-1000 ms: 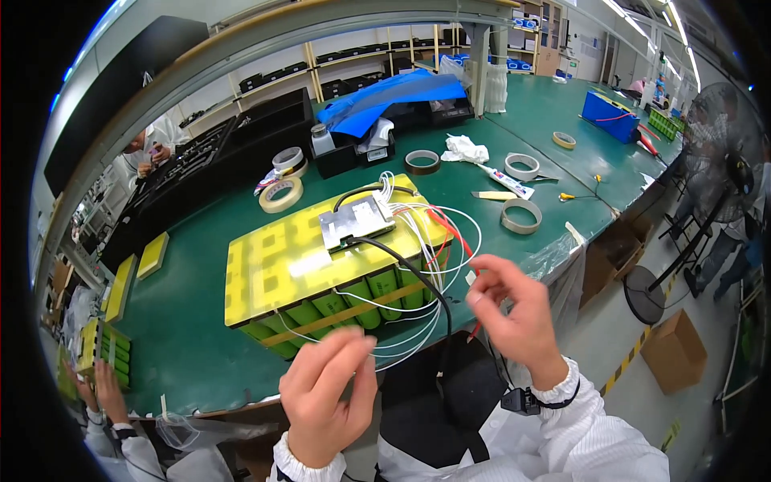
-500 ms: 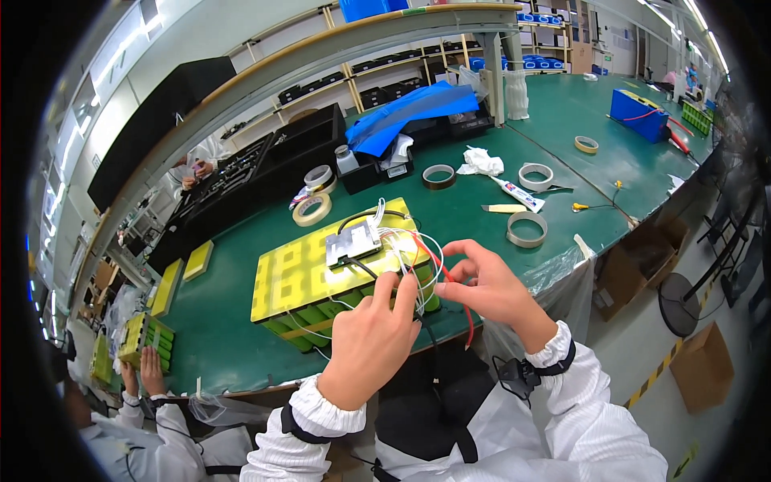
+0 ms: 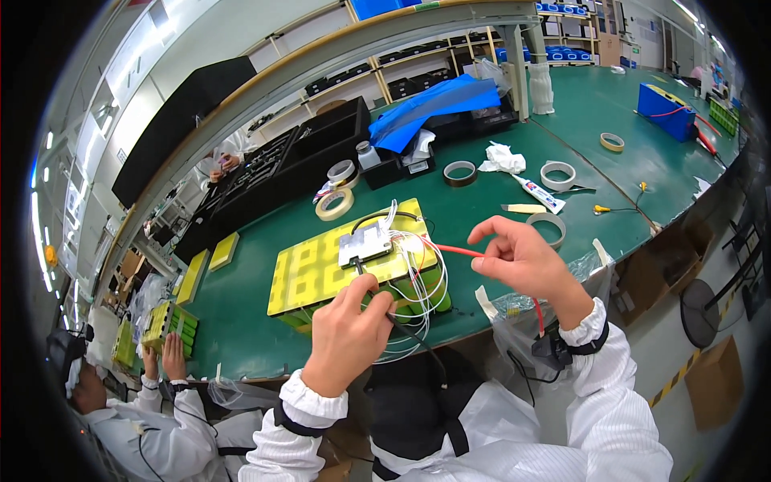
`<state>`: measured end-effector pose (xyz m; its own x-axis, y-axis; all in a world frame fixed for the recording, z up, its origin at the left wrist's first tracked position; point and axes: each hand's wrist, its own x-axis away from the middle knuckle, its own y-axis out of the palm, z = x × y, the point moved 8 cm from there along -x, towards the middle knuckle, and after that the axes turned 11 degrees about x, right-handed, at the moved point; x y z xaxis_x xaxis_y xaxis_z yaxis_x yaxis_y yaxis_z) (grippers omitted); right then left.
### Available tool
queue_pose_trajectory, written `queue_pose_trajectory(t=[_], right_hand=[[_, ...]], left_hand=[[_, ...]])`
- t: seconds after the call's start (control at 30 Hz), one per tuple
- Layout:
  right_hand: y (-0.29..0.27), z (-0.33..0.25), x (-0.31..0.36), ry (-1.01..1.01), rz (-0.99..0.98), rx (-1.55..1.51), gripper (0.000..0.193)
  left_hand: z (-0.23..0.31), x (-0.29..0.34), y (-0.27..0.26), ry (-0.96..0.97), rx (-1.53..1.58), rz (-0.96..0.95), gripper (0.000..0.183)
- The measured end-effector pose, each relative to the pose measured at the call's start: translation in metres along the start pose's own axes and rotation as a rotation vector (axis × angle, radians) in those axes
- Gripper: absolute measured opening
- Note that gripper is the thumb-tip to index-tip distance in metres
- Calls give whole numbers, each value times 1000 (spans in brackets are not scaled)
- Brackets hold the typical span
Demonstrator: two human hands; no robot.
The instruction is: The person assembles battery packs by routing wires and applying tape to the green battery cells and a control board by hand.
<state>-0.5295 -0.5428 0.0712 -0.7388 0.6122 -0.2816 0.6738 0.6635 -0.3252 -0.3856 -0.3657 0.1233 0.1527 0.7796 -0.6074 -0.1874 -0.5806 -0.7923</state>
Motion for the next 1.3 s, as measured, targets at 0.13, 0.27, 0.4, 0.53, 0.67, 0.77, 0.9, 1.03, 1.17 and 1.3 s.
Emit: queue_pose_trajectory(t=[0.13,0.27,0.4,0.53,0.67,0.77,0.9,1.03,1.17,1.3], right_hand=[[-21,2,-4,31,118,170,13],[-19,-19,-19,-50,39,76,13],[-23,-75,-28,-205,41,519,19],[-41,-56,-39,-156,-48,795,22],[-47,-11,-30,38,-160,851,28],[-36,16,-10,112,-225,744,32],[-33,-27,25,-278,302,731,25],[18,-57,51,-152,283,465,24],[67,-45,38,1,67,166,31],[67,-42,15,115,79,203,35]], left_hand=[[-8,-6,-22,-40,190,-2,15],[-4,-12,-20,-70,223,-103,15],[-4,-12,-22,-101,335,1,11],[-39,-18,-38,-367,847,282,17],[-41,-43,-46,-400,1075,212,19],[-59,-46,-75,-328,943,272,17],[-111,-21,-123,-436,931,588,21],[-205,48,-161,-681,910,705,24],[-274,112,-151,-892,1222,914,27],[-307,143,-108,-1137,1399,926,28]])
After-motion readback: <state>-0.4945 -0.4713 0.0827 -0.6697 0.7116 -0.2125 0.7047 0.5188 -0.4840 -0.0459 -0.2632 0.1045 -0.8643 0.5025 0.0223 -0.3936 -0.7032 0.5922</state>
